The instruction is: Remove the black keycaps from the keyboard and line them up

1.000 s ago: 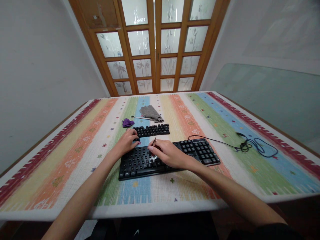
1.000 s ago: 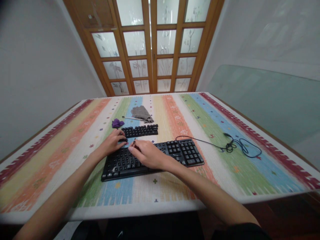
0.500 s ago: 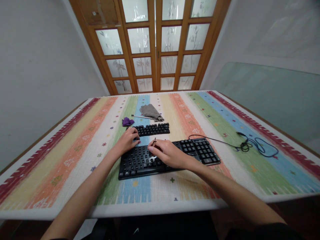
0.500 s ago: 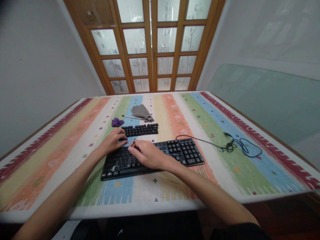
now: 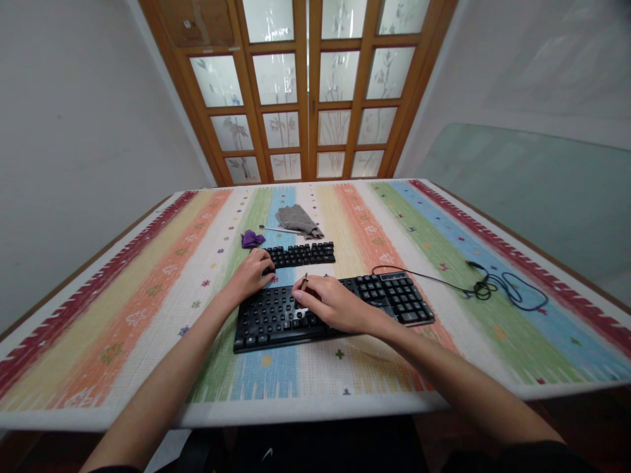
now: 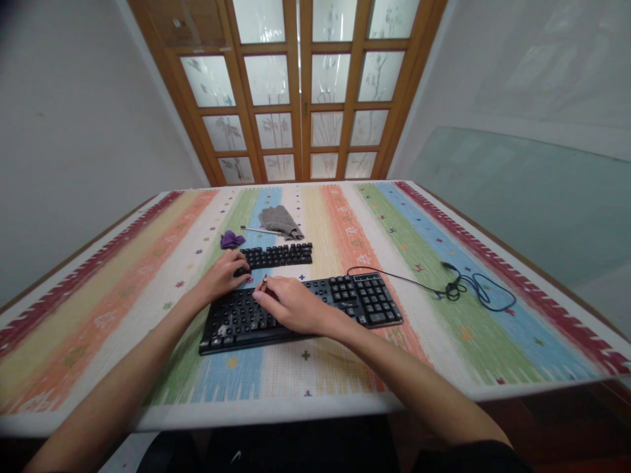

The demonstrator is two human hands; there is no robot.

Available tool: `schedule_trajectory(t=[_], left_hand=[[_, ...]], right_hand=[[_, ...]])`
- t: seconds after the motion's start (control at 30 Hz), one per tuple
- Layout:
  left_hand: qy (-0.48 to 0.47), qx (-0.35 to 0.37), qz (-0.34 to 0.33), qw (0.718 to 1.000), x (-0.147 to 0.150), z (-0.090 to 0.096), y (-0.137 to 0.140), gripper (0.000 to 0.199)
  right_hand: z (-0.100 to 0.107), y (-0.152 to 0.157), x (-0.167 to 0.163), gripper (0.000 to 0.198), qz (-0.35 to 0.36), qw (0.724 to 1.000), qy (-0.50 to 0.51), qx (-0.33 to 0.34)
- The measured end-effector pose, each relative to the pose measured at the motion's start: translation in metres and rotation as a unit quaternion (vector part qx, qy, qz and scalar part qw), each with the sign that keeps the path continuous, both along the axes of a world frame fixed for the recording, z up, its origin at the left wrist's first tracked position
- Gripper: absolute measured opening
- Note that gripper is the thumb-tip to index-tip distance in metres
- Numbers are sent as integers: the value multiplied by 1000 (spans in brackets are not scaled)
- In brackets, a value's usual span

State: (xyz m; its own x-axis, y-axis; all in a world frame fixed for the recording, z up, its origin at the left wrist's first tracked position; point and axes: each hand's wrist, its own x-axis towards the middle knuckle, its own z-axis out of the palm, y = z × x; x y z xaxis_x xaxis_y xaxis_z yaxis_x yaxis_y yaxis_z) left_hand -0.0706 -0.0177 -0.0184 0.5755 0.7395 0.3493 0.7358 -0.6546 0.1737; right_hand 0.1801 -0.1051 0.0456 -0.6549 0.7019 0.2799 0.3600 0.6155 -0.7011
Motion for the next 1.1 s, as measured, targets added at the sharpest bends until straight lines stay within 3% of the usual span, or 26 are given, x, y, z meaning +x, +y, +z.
schedule_trajectory(t=[0.3, 0.53, 0.8, 1.0, 1.1], left_hand=[[-32, -5, 37, 999, -4, 7, -11, 12], [-79, -29, 49, 995, -14, 15, -54, 15], [-88, -96, 35, 991, -21, 8, -96, 25], [-82, -99, 25, 991, -22, 3, -99, 20], [-76, -99, 24, 992, -21, 3, -98, 19]], right_hand=[[-6, -2, 4, 22, 0, 1000, -8, 5], [-14, -5, 4, 21, 9, 1000, -23, 5], [-30, -11, -11, 19, -3, 1000, 1, -2], [-31, -12, -30, 21, 47, 992, -76, 90], [-28, -3, -35, 25, 22, 989, -110, 98]])
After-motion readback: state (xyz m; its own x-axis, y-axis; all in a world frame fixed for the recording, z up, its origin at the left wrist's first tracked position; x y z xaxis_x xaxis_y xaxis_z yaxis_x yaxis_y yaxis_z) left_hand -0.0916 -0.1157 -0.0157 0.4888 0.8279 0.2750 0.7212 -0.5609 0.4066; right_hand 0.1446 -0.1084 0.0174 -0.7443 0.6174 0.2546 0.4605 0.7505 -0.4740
